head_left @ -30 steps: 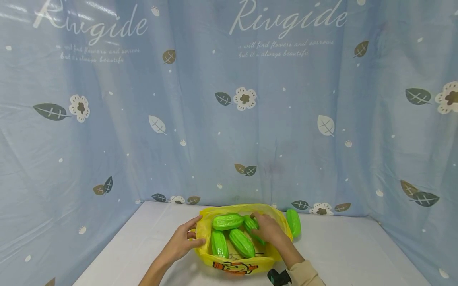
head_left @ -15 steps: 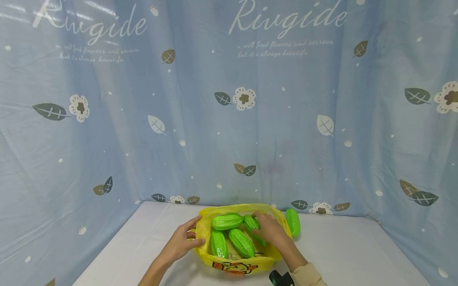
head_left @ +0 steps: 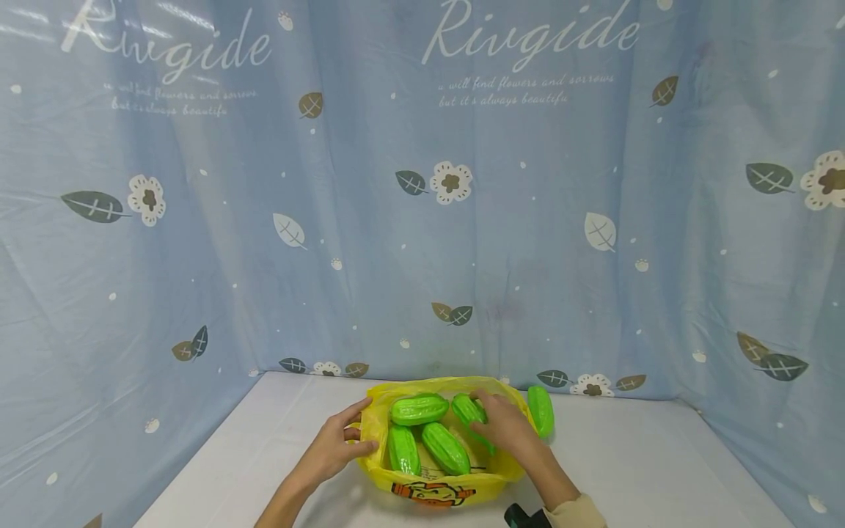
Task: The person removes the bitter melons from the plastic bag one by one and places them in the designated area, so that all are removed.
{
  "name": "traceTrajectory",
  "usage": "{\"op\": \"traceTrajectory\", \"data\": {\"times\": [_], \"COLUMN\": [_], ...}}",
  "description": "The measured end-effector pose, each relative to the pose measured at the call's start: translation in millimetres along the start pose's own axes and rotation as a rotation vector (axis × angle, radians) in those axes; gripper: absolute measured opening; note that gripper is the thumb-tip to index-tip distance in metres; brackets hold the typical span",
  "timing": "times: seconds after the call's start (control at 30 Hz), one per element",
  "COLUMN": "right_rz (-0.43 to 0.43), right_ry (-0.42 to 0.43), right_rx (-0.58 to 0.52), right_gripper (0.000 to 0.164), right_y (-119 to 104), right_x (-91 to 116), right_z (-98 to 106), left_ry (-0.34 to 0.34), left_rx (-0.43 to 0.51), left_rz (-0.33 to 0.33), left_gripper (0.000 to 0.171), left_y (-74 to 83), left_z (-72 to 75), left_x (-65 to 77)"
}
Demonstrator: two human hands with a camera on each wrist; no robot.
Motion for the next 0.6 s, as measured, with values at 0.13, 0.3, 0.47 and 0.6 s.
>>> {"op": "traceTrajectory", "data": {"times": [0.13, 0.3, 0.47, 0.6], "right_rz": [0.013, 0.029, 0.048, 0.060], "right_ry": [0.013, 0.017, 0.017, 0.021], "right_rx": [-0.019, -0.033, -0.049, -0.063], "right_gripper": [0.049, 0.050, 0.051, 0.052], "right_y": [2.0, 5.0, 6.3, 6.5], "right_x": [2.0, 5.4, 10.4, 15.0], "right_z": [4.0, 9.0, 14.6, 19.6], "left_ry": [-0.007, -0.014, -0.013, -0.010], "left_rx": [0.007, 0.018, 0.019, 0.007], "left_rz": [-0.004, -0.008, -0.007, -0.005], "left_gripper": [0.083, 0.083, 0.083, 0.083], "left_y": [-0.5, -1.2, -1.3, -1.3], "left_z": [-0.2, -0.4, -0.4, -0.3], "left_x": [-0.1, 0.0, -0.1, -0.5]}}
Point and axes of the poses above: each hand's wrist, its own x-axis away from the middle knuckle, its own z-axis out of the back of the hand, y = z × x, the point moved 2 cm from there along -x, towards the middle knuckle, and after that the axes turned 2 degrees about -z, right-handed, at the moved point
